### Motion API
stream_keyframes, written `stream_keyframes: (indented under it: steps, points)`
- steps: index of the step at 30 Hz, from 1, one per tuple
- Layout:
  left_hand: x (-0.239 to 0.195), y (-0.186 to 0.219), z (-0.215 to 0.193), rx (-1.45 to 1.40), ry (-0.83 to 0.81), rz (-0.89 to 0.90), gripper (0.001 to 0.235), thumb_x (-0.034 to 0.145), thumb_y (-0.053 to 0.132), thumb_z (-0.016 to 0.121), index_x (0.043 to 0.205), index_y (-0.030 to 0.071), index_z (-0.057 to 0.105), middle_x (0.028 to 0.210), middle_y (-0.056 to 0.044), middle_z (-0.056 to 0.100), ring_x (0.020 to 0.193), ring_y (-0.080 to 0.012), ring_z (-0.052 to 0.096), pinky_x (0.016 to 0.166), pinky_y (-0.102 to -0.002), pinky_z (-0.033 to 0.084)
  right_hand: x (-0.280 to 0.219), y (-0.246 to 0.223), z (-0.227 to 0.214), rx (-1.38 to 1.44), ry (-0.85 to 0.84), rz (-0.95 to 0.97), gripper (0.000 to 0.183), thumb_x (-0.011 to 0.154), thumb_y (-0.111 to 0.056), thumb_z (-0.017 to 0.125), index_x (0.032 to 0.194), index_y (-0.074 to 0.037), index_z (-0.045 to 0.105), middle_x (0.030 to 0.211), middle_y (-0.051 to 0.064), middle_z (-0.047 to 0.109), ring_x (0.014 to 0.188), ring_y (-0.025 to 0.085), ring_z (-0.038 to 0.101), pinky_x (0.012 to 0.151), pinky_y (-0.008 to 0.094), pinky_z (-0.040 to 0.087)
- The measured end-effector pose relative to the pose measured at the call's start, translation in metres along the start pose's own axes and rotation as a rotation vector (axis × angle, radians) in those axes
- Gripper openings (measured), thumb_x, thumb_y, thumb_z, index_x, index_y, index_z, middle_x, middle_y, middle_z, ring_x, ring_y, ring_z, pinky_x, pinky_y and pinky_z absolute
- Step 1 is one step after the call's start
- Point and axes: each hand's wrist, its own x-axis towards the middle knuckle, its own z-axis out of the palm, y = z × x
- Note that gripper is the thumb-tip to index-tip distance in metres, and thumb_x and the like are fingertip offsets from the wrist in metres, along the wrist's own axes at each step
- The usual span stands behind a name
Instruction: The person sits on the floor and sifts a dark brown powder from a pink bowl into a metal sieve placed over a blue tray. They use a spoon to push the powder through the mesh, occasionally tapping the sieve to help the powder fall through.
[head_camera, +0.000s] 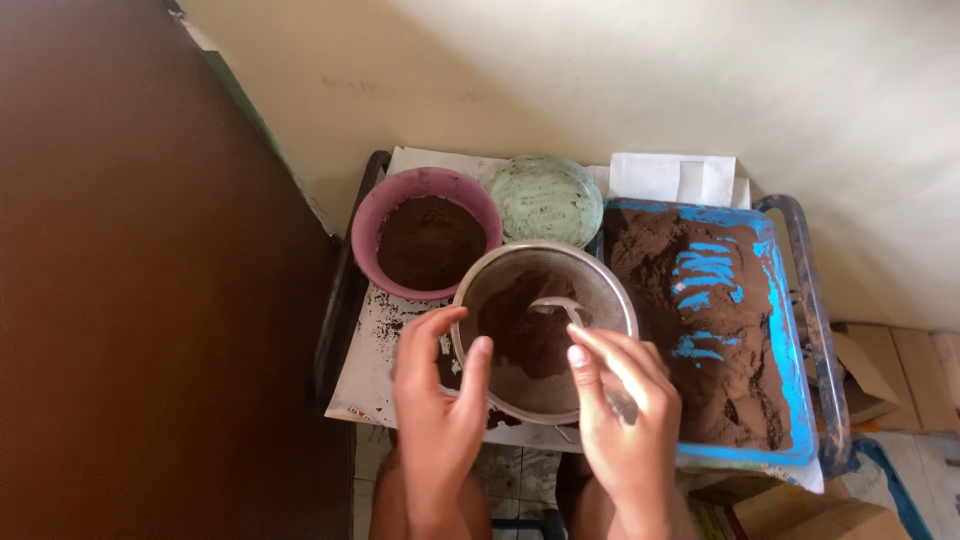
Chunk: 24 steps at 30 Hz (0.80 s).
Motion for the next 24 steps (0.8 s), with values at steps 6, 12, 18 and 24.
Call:
stream_keyframes:
  steps: [6, 12, 18, 24]
  points:
    - [-0.007, -0.006, 0.003, -0.029, 0.017, 0.001, 0.026, 0.096, 0.017, 0.066, 0.120, 0.006, 0.066, 0.115, -0.008, 0.066, 0.108, -0.0212, 0.063, 0.096, -0.034, 0.050, -0.006, -0.009, -0.020, 0.268, 0.029, 0.065, 0.031, 0.099, -0.016, 0.055, 0.119, 0.004, 0.069, 0.121, 0.017, 0.073, 0.113, 0.024, 0.069, 0.097, 0.032, 0.057]
    - [-0.012, -0.019, 0.009, 0.304, -0.142, 0.116, 0.040, 0.097, 0.030, 0.066, 0.131, 0.009, 0.061, 0.130, -0.010, 0.060, 0.126, -0.0296, 0.054, 0.104, -0.048, 0.036, -0.008, 0.012, -0.036, 0.043, -0.169, -0.259, 0.031, 0.088, -0.003, 0.058, 0.114, -0.007, 0.075, 0.117, 0.013, 0.074, 0.100, 0.026, 0.068, 0.096, 0.037, 0.045]
    - [-0.018, -0.049, 0.008, 0.544, -0.254, 0.109, 0.055, 0.095, 0.037, 0.066, 0.141, 0.009, 0.052, 0.147, -0.017, 0.048, 0.134, -0.0392, 0.043, 0.103, -0.060, 0.034, -0.004, 0.034, -0.045, -0.060, -0.226, -0.288, 0.026, 0.093, -0.014, 0.057, 0.110, -0.010, 0.077, 0.115, 0.010, 0.075, 0.094, 0.024, 0.068, 0.088, 0.036, 0.047]
    - [-0.022, -0.058, 0.011, 0.483, -0.384, 0.057, 0.063, 0.098, 0.041, 0.061, 0.148, 0.007, 0.044, 0.156, -0.023, 0.037, 0.142, -0.0435, 0.033, 0.108, -0.061, 0.029, 0.050, 0.042, -0.069, -0.056, -0.475, -0.344, 0.022, 0.091, -0.008, 0.063, 0.107, -0.011, 0.077, 0.104, 0.003, 0.079, 0.089, 0.019, 0.072, 0.090, 0.036, 0.044]
